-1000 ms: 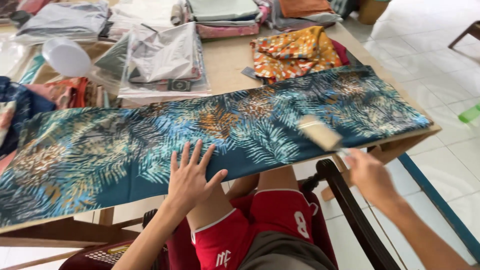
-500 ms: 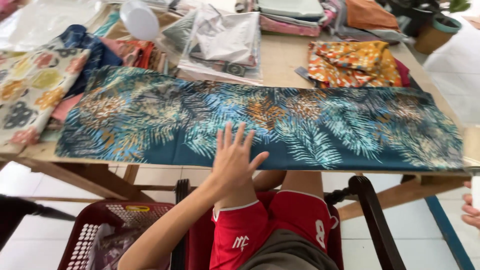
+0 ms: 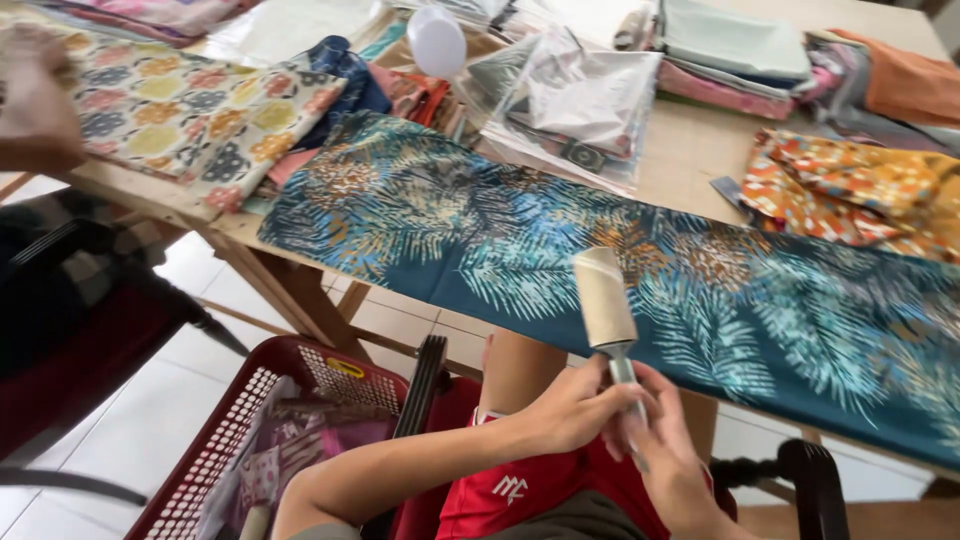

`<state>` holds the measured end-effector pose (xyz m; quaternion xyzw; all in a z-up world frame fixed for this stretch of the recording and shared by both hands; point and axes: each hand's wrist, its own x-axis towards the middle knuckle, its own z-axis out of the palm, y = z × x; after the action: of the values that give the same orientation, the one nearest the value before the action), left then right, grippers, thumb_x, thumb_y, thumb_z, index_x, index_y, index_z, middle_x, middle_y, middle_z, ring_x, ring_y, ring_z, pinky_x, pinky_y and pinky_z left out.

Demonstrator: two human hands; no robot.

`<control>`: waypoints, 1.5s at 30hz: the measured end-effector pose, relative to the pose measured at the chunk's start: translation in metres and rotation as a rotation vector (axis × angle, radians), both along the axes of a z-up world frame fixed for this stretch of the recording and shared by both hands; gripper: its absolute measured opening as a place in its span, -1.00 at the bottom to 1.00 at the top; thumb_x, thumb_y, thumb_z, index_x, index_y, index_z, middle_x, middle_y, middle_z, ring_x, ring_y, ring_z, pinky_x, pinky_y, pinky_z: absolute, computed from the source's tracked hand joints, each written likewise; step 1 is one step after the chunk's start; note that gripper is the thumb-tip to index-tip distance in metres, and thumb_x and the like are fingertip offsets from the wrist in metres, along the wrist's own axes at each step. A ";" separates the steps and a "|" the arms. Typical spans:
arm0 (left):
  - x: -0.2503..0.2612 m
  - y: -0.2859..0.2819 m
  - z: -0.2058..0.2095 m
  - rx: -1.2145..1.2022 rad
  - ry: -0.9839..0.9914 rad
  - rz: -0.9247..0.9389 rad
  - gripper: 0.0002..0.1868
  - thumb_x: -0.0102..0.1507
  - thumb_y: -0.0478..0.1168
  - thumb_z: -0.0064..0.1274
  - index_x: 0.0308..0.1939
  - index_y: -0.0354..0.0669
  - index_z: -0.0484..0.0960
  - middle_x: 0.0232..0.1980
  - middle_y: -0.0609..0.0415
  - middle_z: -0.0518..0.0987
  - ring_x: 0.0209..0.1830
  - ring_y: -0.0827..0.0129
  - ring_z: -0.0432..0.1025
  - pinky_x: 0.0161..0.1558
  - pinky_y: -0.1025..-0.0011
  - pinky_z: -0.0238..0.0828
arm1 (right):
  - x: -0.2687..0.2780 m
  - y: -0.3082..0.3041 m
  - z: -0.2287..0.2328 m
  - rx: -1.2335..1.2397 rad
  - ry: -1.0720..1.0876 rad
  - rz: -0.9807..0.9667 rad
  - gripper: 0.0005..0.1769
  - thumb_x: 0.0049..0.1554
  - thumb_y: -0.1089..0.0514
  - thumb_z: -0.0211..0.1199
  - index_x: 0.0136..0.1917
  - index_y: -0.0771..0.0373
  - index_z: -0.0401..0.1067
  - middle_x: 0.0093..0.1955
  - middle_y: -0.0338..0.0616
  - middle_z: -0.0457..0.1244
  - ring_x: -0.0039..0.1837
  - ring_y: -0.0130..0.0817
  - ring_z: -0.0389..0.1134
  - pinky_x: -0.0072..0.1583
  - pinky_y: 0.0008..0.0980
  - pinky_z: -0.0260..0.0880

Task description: Use a lint roller to clean a piece of patterned fabric on a table

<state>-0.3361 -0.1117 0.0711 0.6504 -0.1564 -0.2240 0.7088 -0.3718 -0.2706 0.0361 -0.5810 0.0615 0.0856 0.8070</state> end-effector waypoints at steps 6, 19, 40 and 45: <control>0.026 0.059 0.013 0.426 0.011 0.308 -0.75 0.23 -0.10 -0.04 -0.09 -0.12 0.42 -0.35 0.06 0.69 -0.40 0.31 0.60 -0.29 0.37 0.53 | 0.023 -0.030 -0.008 -0.268 -0.185 0.424 -0.27 0.11 0.25 0.24 0.54 0.25 0.19 0.19 0.01 0.32 -0.01 -0.35 0.41 0.14 -0.38 0.45; 0.031 0.212 0.021 1.268 0.035 0.428 -0.64 0.45 0.13 -0.39 -0.02 -0.03 0.32 -0.28 -0.10 0.63 -0.31 -0.03 0.57 -0.25 -0.04 0.47 | 0.124 -0.132 -0.047 -1.318 -1.128 -0.293 -0.48 0.29 0.12 0.29 0.39 0.54 0.50 0.28 0.09 0.41 0.30 0.06 0.41 0.49 -0.03 0.31; 0.118 0.256 0.015 1.576 -0.145 0.757 -0.64 0.52 0.10 -0.33 0.03 -0.11 0.35 -0.41 -0.04 0.58 -0.51 0.10 0.52 -0.42 0.18 0.52 | 0.152 -0.179 -0.147 -2.156 -0.746 -0.275 -0.09 0.00 -0.59 -0.12 0.52 -0.42 0.47 0.71 -0.56 0.31 0.68 -0.40 0.29 0.75 0.01 0.13; 0.156 0.248 0.006 1.668 -0.185 0.625 -0.63 0.51 0.11 -0.37 -0.03 -0.10 0.31 -0.35 -0.12 0.62 -0.36 -0.14 0.57 -0.28 -0.09 0.50 | 0.158 -0.190 -0.164 -1.961 -0.941 -0.329 -0.02 0.01 -0.66 -0.24 0.41 -0.24 0.59 0.56 -0.32 0.41 0.55 -0.17 0.33 0.67 0.19 0.01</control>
<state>-0.1799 0.1358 0.0773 0.9826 0.1849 -0.0082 0.0186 -0.2134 -0.4602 -0.1281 -0.9291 -0.1345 -0.3390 -0.0606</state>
